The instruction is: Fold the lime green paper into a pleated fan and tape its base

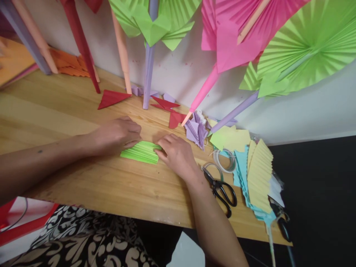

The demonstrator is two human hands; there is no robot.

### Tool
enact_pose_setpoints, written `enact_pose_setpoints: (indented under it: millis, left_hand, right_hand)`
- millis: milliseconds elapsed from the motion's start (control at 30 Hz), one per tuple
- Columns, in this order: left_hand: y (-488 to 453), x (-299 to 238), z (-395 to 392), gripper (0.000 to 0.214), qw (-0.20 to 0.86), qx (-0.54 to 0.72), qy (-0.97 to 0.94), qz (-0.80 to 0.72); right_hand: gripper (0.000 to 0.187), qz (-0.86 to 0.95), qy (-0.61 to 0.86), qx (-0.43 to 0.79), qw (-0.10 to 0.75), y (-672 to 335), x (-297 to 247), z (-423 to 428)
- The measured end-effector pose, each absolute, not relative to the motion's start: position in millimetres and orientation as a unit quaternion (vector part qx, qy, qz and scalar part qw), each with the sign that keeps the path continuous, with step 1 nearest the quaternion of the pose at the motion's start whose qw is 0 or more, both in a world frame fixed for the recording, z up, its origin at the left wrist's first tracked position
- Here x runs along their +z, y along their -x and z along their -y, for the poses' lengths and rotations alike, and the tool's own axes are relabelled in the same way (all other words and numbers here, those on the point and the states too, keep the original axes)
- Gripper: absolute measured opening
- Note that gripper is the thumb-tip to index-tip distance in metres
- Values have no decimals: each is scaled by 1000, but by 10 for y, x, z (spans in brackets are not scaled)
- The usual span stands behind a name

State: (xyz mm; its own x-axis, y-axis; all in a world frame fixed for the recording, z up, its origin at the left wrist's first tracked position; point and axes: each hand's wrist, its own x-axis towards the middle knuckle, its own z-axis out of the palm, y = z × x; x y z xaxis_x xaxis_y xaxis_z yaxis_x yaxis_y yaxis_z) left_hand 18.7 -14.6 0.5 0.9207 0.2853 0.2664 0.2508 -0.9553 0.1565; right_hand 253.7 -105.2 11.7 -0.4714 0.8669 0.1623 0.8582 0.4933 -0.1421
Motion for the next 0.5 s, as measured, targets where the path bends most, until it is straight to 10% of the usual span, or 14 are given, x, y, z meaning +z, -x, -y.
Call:
enact_pose_setpoints:
  millis: [500]
  left_hand:
    - [-162, -6, 109, 28, 83, 131, -978, -138]
  right_hand:
    - [17, 859, 501, -8, 104, -2477, 75, 1064]
